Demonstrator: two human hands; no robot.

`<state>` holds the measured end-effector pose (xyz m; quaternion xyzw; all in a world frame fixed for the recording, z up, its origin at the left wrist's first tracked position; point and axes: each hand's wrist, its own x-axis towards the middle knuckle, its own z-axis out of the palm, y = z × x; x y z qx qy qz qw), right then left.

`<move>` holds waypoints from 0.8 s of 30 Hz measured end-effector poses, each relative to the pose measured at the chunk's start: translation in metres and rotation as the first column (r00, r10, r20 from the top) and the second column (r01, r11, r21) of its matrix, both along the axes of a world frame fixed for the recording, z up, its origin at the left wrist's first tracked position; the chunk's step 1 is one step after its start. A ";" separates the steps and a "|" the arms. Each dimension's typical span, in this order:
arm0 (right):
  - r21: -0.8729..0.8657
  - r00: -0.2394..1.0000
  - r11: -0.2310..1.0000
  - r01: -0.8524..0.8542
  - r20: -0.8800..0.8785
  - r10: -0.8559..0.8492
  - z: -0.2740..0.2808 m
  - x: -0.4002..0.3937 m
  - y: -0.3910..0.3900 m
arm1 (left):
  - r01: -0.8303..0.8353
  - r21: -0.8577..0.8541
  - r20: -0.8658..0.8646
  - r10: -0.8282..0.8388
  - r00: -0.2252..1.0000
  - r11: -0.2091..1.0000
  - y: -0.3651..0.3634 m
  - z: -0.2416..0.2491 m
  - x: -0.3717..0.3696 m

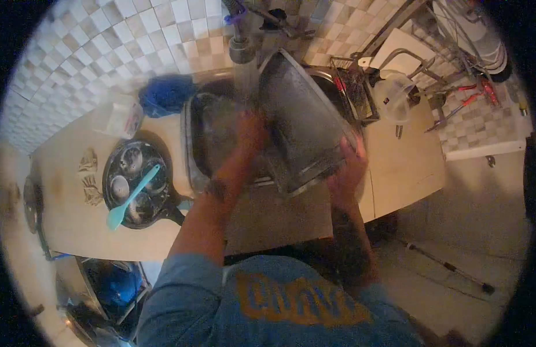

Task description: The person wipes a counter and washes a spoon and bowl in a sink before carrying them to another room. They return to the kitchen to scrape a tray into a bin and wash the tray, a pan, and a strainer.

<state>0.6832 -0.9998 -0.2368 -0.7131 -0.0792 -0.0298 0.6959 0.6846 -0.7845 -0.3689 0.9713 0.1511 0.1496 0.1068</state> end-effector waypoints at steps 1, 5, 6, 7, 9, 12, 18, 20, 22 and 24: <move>0.056 0.998 0.998 0.022 -0.059 -0.019 0.003 0.002 0.004 | 0.003 -0.023 -0.054 -0.004 0.999 1.000 -0.016 0.004 -0.009; 0.336 0.979 0.939 0.073 -0.203 -0.003 -0.006 0.013 0.013 | 0.205 -0.338 -0.211 -0.286 0.935 0.919 -0.050 0.018 -0.051; 0.271 0.991 0.961 0.049 -0.137 -0.012 -0.008 0.013 0.012 | 0.307 -0.388 -0.186 -0.401 0.897 0.869 -0.052 0.027 -0.059; 0.202 0.997 0.979 0.032 -0.069 -0.018 -0.009 0.011 0.011 | 0.266 -0.396 -0.185 -0.360 0.914 0.879 -0.048 0.025 -0.057; 0.107 1.000 0.994 0.011 0.007 -0.012 -0.014 0.007 0.006 | 0.190 -0.406 -0.174 -0.280 0.944 0.894 -0.030 0.015 -0.043; 0.022 0.998 1.000 -0.004 0.057 0.003 -0.019 -0.004 -0.008 | -0.031 -0.092 0.122 0.042 0.992 0.995 0.003 -0.063 0.009; -0.150 0.999 0.989 0.006 0.048 0.002 0.002 -0.025 -0.018 | -0.091 -0.609 0.170 0.242 0.955 0.788 0.000 -0.010 0.068; -0.132 0.998 0.991 -0.018 0.051 0.025 0.005 -0.026 -0.018 | 0.026 -0.754 0.275 0.278 0.920 0.657 -0.009 0.022 0.091; -0.140 0.994 0.988 -0.071 0.075 0.082 0.008 -0.025 -0.018 | 0.094 -0.717 0.402 0.299 0.865 0.690 -0.022 0.039 0.109; -0.141 0.988 0.984 -0.106 0.093 0.120 0.006 -0.023 -0.019 | 0.068 -0.489 0.552 0.248 0.796 0.870 -0.031 0.034 0.124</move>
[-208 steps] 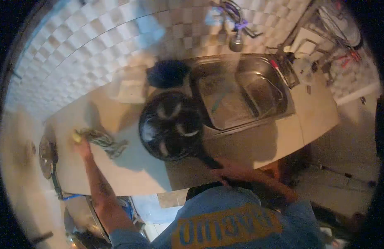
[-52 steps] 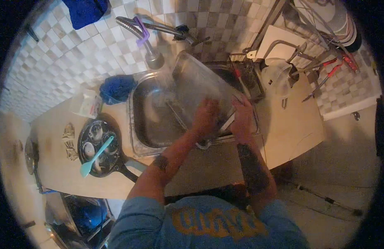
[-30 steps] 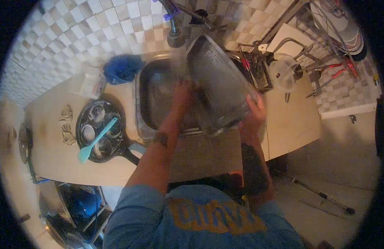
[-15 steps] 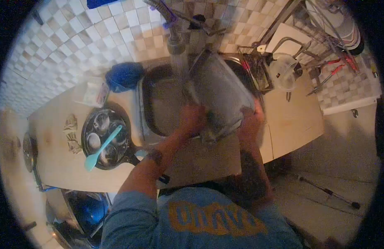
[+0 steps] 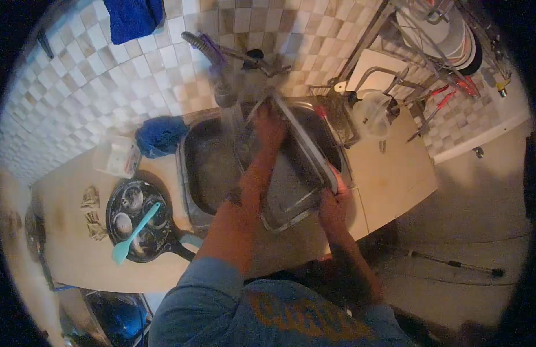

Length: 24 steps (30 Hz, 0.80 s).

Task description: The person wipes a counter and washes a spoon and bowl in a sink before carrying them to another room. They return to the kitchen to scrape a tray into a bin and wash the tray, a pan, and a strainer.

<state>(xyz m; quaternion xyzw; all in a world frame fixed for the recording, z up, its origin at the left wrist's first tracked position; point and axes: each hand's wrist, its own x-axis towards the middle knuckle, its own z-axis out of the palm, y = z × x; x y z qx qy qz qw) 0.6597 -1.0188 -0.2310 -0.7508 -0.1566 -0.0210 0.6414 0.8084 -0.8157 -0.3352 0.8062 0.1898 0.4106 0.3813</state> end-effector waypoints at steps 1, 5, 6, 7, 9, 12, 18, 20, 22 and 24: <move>0.004 1.000 1.000 -0.007 0.007 0.007 -0.006 0.000 -0.002 | 0.035 0.080 0.003 -0.035 0.999 0.996 0.000 -0.016 0.000; -0.016 1.000 1.000 -0.004 -0.011 0.004 -0.005 -0.004 -0.010 | 0.127 -0.172 -0.399 -0.187 0.897 0.977 0.026 -0.058 -0.060; 0.007 0.999 0.999 -0.032 0.029 0.032 -0.007 -0.005 -0.012 | 0.003 -0.076 -0.369 -0.031 0.929 0.997 0.035 -0.080 -0.068; 0.032 0.996 0.998 -0.059 0.071 0.057 -0.009 -0.005 -0.013 | -0.078 -0.020 -0.294 0.069 0.953 0.997 0.040 -0.080 -0.070; 0.056 0.994 0.997 -0.059 0.091 0.053 -0.017 -0.009 -0.013 | -0.207 0.037 -0.111 0.210 0.971 0.978 0.049 -0.054 -0.080; 0.035 0.999 0.999 -0.018 0.043 0.017 -0.023 -0.015 -0.007 | -0.405 -0.124 -0.302 0.354 0.885 0.906 0.066 -0.044 -0.064; 0.061 0.982 0.981 -0.185 -0.015 0.186 0.006 -0.007 0.000 | -0.032 -0.121 -0.136 0.015 0.991 0.992 0.065 0.027 -0.024; -0.010 0.981 0.983 -0.184 0.052 0.185 0.008 -0.003 0.001 | 0.111 -0.230 -0.085 -0.133 0.987 0.967 0.046 0.047 -0.022; -0.011 0.988 0.989 -0.149 0.050 0.149 -0.003 0.005 0.004 | 0.232 0.004 0.113 -0.231 0.966 0.973 0.023 0.039 -0.028; 0.028 0.989 0.989 -0.146 0.016 0.146 -0.009 0.014 0.010 | 0.455 -0.350 0.101 -0.450 0.888 0.819 -0.023 0.053 -0.070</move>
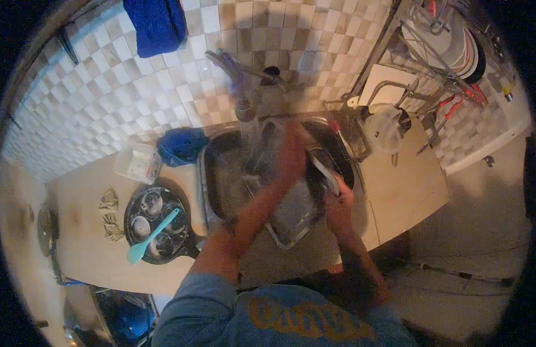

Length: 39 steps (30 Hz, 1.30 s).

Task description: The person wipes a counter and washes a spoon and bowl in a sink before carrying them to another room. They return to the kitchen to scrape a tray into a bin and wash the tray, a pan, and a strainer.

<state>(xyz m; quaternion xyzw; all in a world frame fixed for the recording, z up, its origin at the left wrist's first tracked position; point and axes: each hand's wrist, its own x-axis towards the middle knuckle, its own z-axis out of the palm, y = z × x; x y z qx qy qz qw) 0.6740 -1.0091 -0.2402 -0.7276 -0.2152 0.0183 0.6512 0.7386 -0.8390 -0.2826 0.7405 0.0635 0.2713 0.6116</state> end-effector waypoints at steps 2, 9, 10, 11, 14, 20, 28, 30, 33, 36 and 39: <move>0.061 0.996 0.998 -0.028 -0.080 0.033 -0.003 0.011 0.004 | 0.002 0.198 0.254 -0.053 0.966 0.980 -0.043 -0.009 -0.018; 0.049 0.981 0.983 -0.178 -0.069 0.181 0.002 0.010 -0.004 | -0.123 0.042 -0.044 0.125 0.991 0.991 0.053 -0.034 0.023; 0.080 0.967 0.969 -0.235 -0.082 0.241 0.007 0.010 -0.005 | -0.104 0.086 0.002 0.105 0.995 0.991 0.046 -0.033 0.023; -0.012 0.980 0.984 -0.179 -0.092 0.177 0.008 0.012 -0.002 | -0.087 0.134 0.048 0.082 0.996 0.987 0.038 -0.033 0.020; -0.049 0.992 0.998 -0.029 -0.127 0.023 -0.003 0.017 0.013 | -0.011 0.191 0.156 -0.020 0.988 0.982 -0.020 -0.029 -0.009; 0.585 0.821 0.780 0.222 -0.544 0.173 -0.023 0.026 0.026 | 0.313 0.227 0.041 -0.330 0.943 0.922 -0.057 -0.001 -0.079; 0.201 0.995 0.976 -0.087 0.063 0.076 -0.130 0.054 -0.015 | 0.526 0.608 -0.427 -0.314 0.848 0.594 0.027 -0.062 -0.179; 0.479 0.895 0.878 -0.010 -0.387 0.222 -0.123 0.064 -0.020 | 0.556 0.690 -0.461 -0.311 0.831 0.464 0.047 -0.052 -0.192; 0.068 0.956 0.992 -0.110 -0.266 0.125 -0.128 0.087 -0.053 | 0.432 0.862 -0.331 -0.352 0.875 0.264 0.071 -0.041 -0.186; -0.047 0.804 0.995 -0.083 -0.594 0.039 -0.058 0.094 -0.041 | 0.514 0.850 -0.459 -0.321 0.828 0.111 0.103 -0.031 -0.163; 0.089 0.781 0.996 0.014 -0.623 0.045 -0.035 0.102 -0.034 | 0.542 0.824 -0.458 -0.369 0.809 0.165 0.132 -0.021 -0.157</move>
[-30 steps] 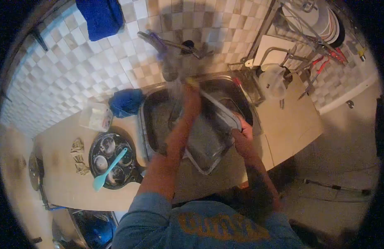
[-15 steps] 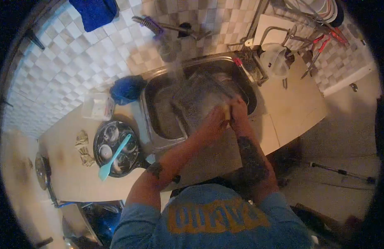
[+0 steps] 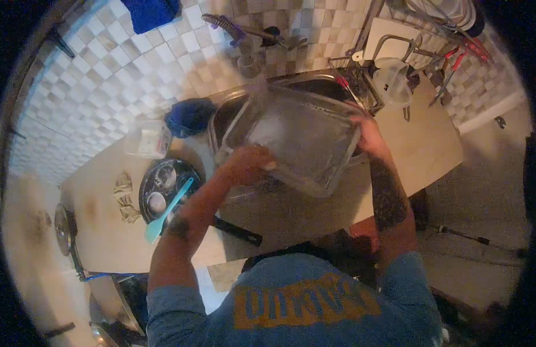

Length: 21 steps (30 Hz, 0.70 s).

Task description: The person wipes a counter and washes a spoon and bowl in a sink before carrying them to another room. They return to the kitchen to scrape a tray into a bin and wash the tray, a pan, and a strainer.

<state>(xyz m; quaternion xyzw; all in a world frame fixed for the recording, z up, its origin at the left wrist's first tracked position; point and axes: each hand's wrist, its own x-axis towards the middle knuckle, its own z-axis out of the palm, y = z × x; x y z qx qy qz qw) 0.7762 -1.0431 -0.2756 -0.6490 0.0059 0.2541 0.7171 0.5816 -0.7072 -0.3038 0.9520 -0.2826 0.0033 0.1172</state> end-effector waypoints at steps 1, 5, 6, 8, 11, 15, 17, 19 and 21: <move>0.001 0.991 0.999 0.033 0.132 -0.033 0.001 -0.004 0.001 | 0.020 -0.019 0.016 -0.020 1.000 1.000 0.003 0.021 0.002; -0.136 0.789 0.976 0.172 0.611 -0.054 0.014 -0.049 0.033 | -0.001 0.197 0.101 -0.019 0.995 0.980 0.004 0.040 0.035; -0.194 0.723 0.956 0.218 0.690 -0.025 0.011 -0.051 0.036 | -0.071 0.189 -0.018 0.076 0.997 0.979 0.002 0.051 0.044; -0.244 0.781 0.933 0.266 0.621 -0.060 0.026 -0.064 0.047 | -0.207 0.203 -0.263 0.256 0.930 0.957 -0.026 0.106 0.053; -0.236 0.039 0.735 0.636 0.961 0.275 -0.016 -0.060 0.072 | 0.006 -0.092 -0.058 -0.011 0.998 0.996 -0.061 0.105 0.055; -0.285 0.613 0.815 0.505 0.783 -0.106 0.041 -0.063 0.052 | -0.187 -0.322 -0.425 0.035 0.905 0.928 -0.060 0.132 0.054; -0.093 0.786 0.874 0.478 0.489 -0.378 0.070 -0.059 0.024 | -0.216 -0.099 -0.609 0.113 0.785 0.971 -0.014 0.140 0.044; 0.165 0.844 0.884 0.437 0.264 -0.466 0.080 -0.050 -0.006 | -0.249 -0.267 -0.613 0.035 0.789 0.931 0.029 0.125 0.038; 0.269 0.823 0.825 0.498 0.154 -0.547 0.057 -0.039 -0.029 | -0.394 -0.420 -0.558 0.110 0.823 0.817 0.047 0.100 0.034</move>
